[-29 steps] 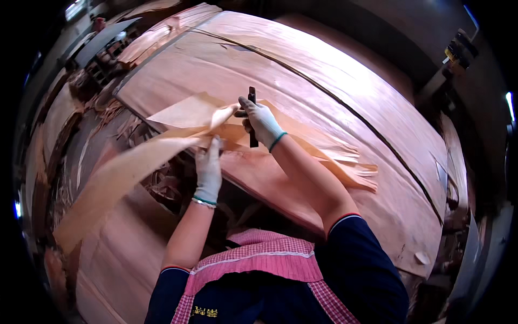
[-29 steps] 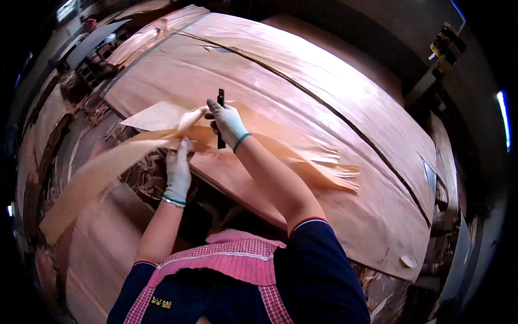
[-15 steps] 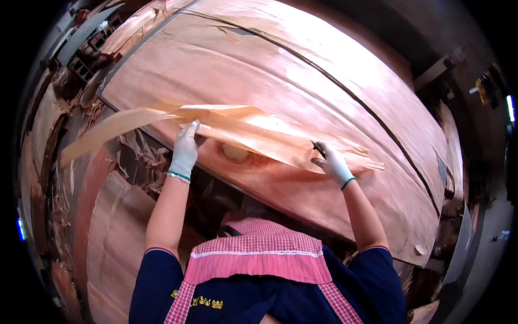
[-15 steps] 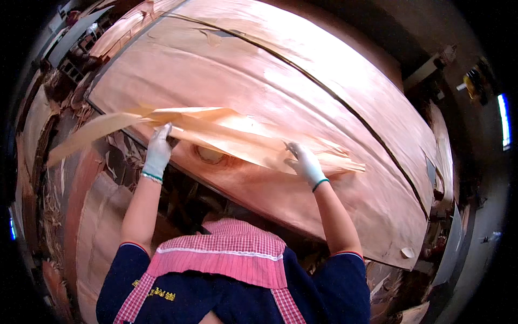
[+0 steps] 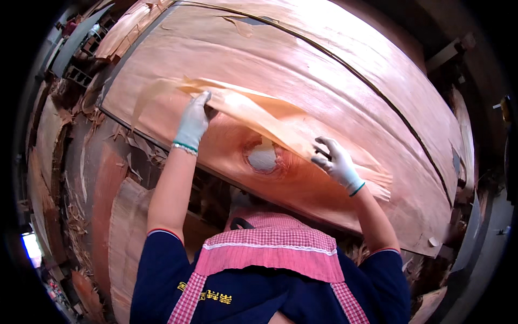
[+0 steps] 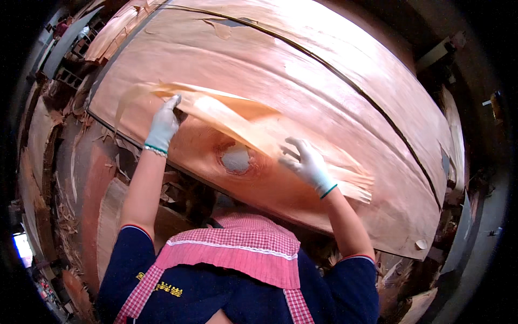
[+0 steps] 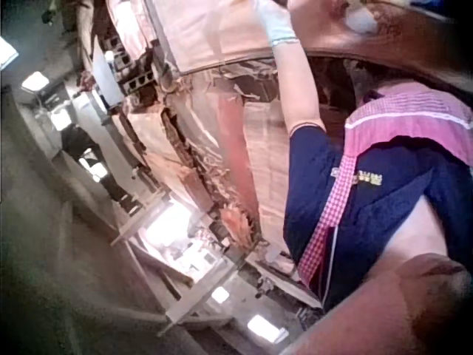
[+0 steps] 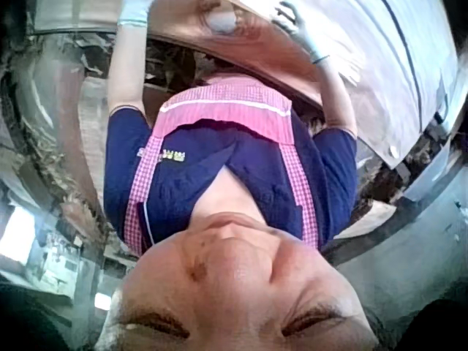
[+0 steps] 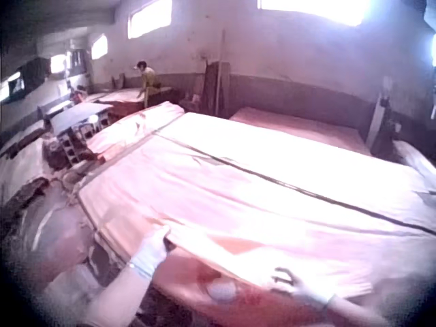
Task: The person patches imperfections in large wood veneer sheets by cutting out damaged sections with a small knife, applying adhesive tape, and fitting new pieces of veneer into the cutouts.
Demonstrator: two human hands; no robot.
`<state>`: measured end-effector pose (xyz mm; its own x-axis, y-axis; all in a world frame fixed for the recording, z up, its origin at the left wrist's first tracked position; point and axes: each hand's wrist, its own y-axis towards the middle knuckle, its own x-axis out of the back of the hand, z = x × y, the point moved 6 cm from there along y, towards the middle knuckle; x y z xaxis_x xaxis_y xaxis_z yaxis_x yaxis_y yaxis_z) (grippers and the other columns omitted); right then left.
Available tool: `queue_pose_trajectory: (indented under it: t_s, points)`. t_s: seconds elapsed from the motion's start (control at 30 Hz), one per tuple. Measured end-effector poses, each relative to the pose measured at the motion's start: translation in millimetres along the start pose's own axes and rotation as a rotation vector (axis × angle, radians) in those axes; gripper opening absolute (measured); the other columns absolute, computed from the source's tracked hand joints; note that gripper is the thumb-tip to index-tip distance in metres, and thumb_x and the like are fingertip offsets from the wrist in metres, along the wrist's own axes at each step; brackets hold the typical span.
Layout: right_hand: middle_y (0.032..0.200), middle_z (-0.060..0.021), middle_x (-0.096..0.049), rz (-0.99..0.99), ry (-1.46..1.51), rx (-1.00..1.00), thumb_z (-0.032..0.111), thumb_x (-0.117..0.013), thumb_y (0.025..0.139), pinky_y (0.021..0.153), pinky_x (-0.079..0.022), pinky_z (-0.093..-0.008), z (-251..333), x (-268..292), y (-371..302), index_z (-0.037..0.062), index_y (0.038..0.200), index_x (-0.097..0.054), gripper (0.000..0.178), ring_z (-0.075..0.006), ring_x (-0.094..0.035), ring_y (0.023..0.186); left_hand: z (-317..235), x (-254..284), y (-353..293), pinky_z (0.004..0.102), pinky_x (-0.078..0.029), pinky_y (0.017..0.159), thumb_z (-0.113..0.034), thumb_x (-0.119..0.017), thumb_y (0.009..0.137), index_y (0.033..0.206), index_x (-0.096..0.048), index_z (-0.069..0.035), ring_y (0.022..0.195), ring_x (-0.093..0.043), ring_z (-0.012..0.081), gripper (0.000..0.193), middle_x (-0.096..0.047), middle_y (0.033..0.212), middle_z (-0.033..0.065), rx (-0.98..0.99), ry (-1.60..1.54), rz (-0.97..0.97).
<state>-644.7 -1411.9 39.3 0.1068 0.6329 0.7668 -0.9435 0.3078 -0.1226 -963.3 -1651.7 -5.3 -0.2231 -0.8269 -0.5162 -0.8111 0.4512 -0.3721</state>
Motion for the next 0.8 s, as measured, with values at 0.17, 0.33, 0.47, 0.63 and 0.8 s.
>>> queue_pose_trajectory:
  t_s: [0.17, 0.33, 0.47, 0.63, 0.8]
  points:
    - [0.106, -0.0124, -0.062, -0.202, -0.310, 0.063, 0.023, -0.071, 0.080, 0.070, -0.054, -0.0398, 39, 6, 2, 0.0096, 0.112, -0.058, 0.037, -0.0325, -0.066, 0.087, -38, -32, 13, 0.0301, -0.056, 0.078, -0.019, -0.055, 0.096, 0.105, -0.061, -0.009, 0.090, -0.064, 0.0150, 0.015, -0.065, 0.100, 0.0050, -0.018, 0.093, 0.056]
    - [0.088, -0.0093, -0.061, -0.240, -0.380, 0.079, 0.012, -0.066, 0.078, 0.060, -0.051, -0.0410, 75, -29, -9, 0.0120, 0.095, -0.061, 0.018, -0.0331, -0.062, 0.070, -71, 0, -21, 0.0289, -0.054, 0.079, -0.019, -0.052, 0.098, 0.101, -0.063, -0.006, 0.091, -0.064, 0.0138, 0.017, -0.065, 0.099, 0.0044, -0.087, 0.090, 0.233]
    - [0.084, -0.0108, -0.060, -0.056, -0.261, 0.049, 0.017, -0.060, 0.083, 0.064, -0.052, -0.0434, 75, -104, -26, 0.0118, 0.090, -0.059, 0.009, -0.0340, -0.063, 0.071, -31, 96, -24, 0.0278, -0.051, 0.084, -0.018, -0.053, 0.097, 0.106, -0.062, -0.001, 0.094, -0.062, 0.0149, 0.022, -0.064, 0.103, 0.0067, -0.071, 0.321, 0.055]
    - [0.096, -0.0136, -0.064, 0.144, 0.060, -0.014, 0.020, -0.067, 0.082, 0.079, -0.052, -0.0399, 61, -126, -12, 0.0109, 0.107, -0.063, 0.026, -0.0321, -0.064, 0.090, 19, 197, -11, 0.0310, -0.045, 0.092, -0.015, -0.055, 0.094, 0.113, -0.059, 0.007, 0.101, -0.058, 0.0183, 0.030, -0.063, 0.109, 0.0106, -0.039, 0.302, -0.143]
    - [0.126, -0.0171, -0.051, -0.361, -0.257, -0.115, 0.015, -0.080, 0.071, 0.074, -0.053, -0.0466, 39, -22, 47, 0.0127, 0.136, -0.038, 0.077, -0.0412, -0.061, 0.096, 24, 200, -10, 0.0316, -0.043, 0.093, -0.019, -0.055, 0.094, 0.116, -0.058, 0.006, 0.104, -0.057, 0.0198, 0.034, -0.062, 0.113, 0.0117, -0.057, 0.530, -0.145]
